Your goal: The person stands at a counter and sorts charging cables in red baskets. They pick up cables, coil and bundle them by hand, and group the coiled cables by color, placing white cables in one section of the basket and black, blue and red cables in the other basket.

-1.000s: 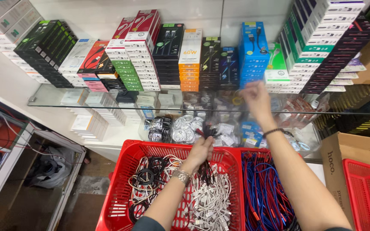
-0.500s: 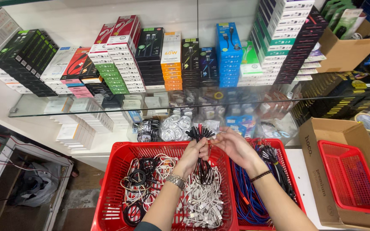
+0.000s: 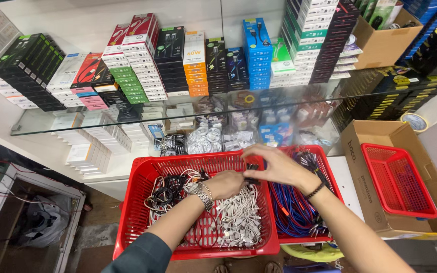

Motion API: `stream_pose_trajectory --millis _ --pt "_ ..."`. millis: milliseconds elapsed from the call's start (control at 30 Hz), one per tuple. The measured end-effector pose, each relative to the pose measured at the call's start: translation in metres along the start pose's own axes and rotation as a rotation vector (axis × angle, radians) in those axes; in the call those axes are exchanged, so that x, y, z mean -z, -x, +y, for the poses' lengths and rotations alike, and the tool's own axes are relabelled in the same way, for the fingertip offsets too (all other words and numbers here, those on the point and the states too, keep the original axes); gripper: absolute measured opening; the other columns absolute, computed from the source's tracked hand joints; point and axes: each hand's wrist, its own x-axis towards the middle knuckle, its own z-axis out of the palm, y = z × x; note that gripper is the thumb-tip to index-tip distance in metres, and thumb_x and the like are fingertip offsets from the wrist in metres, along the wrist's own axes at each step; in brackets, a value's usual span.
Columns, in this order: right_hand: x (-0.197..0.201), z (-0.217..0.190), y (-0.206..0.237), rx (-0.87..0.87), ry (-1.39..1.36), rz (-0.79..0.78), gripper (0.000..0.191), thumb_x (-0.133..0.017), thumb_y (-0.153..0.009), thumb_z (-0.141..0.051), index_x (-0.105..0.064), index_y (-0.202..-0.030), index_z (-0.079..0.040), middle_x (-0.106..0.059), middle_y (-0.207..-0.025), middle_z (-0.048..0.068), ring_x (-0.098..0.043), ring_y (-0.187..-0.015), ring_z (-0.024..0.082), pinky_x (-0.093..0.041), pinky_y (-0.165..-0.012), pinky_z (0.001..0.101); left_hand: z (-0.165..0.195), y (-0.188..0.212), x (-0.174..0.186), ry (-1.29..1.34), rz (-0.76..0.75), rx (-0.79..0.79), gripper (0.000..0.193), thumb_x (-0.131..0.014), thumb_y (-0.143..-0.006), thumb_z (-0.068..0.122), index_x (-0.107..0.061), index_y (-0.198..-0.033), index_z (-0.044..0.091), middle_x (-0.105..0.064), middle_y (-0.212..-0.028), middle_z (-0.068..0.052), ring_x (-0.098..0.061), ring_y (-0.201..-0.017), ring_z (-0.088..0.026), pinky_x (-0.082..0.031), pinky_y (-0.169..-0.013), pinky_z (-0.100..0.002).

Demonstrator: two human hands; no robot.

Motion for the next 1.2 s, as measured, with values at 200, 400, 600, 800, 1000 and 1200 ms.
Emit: stream_pose_trajectory --millis 200,400,600,800,1000,1200 --pt "-0.010 -0.007 0.009 -0.368 -0.391 -0.396 0.052 -0.081 -0.084 -0.037 -0.060 -0.121 -0.007 -0.070 -0.112 0.011 -0.071 -0.096 0.019 -0.058 -0.069 0.0334 0.015 0.017 0.014 0.120 -0.056 -0.039 0.031 -0.042 -0.102 0.026 -0.057 -0.103 0.000 -0.063 -0.079 -0.016 -0.066 -0.075 -0.032 -0.051 -0.069 -0.048" --pt "-0.059 -0.008 0.059 -0.909 -0.954 0.006 0.042 -0.069 -0.087 -0.036 -0.053 -0.120 -0.015 -0.074 -0.101 0.009 -0.074 -0.089 0.016 -0.052 -0.059 0.0286 0.018 0.012 0.006 0.871 0.085 0.133 0.033 -0.044 -0.108 0.032 -0.056 -0.095 0.005 -0.053 -0.072 0.002 -0.050 -0.063 -0.012 -0.042 -0.057 -0.029" --pt "-0.075 -0.010 0.099 -0.577 -0.710 0.284 0.036 -0.056 -0.104 -0.027 -0.063 -0.078 -0.003 -0.067 -0.077 0.009 -0.064 -0.077 0.019 -0.051 -0.073 0.0324 0.003 0.010 0.003 1.497 0.128 0.188 0.021 -0.050 -0.107 0.021 -0.051 -0.091 0.007 -0.041 -0.069 0.006 -0.035 -0.055 -0.007 -0.037 -0.052 -0.026" --pt "-0.064 -0.029 0.112 -0.312 -1.527 0.875 0.045 -0.048 -0.103 -0.024 -0.035 -0.061 -0.014 -0.044 -0.059 0.000 -0.055 -0.080 0.016 -0.046 -0.109 0.0418 0.031 0.005 -0.005 1.822 0.286 0.065 0.018 -0.050 -0.105 0.019 -0.052 -0.093 0.007 -0.039 -0.067 0.004 -0.035 -0.054 -0.007 -0.035 -0.052 -0.026" --pt "-0.067 -0.036 0.101 -0.182 -1.896 1.002 0.045 -0.052 -0.108 -0.023 -0.032 -0.068 -0.014 -0.037 -0.064 0.000 -0.040 -0.066 0.016 -0.043 -0.099 0.0370 0.051 0.001 -0.019 1.858 0.272 0.147 0.017 -0.047 -0.104 0.019 -0.050 -0.094 0.006 -0.040 -0.070 0.004 -0.036 -0.057 -0.008 -0.037 -0.056 -0.028" --pt "-0.069 -0.014 0.113 -0.479 -1.936 1.168 0.043 -0.051 -0.100 -0.024 -0.032 -0.061 -0.016 -0.038 -0.064 -0.001 -0.044 -0.068 0.013 -0.048 -0.096 0.0352 0.044 0.015 -0.007 1.996 0.058 -0.034 0.020 -0.046 -0.106 0.024 -0.053 -0.097 0.008 -0.040 -0.073 0.003 -0.039 -0.064 -0.010 -0.037 -0.062 -0.027"
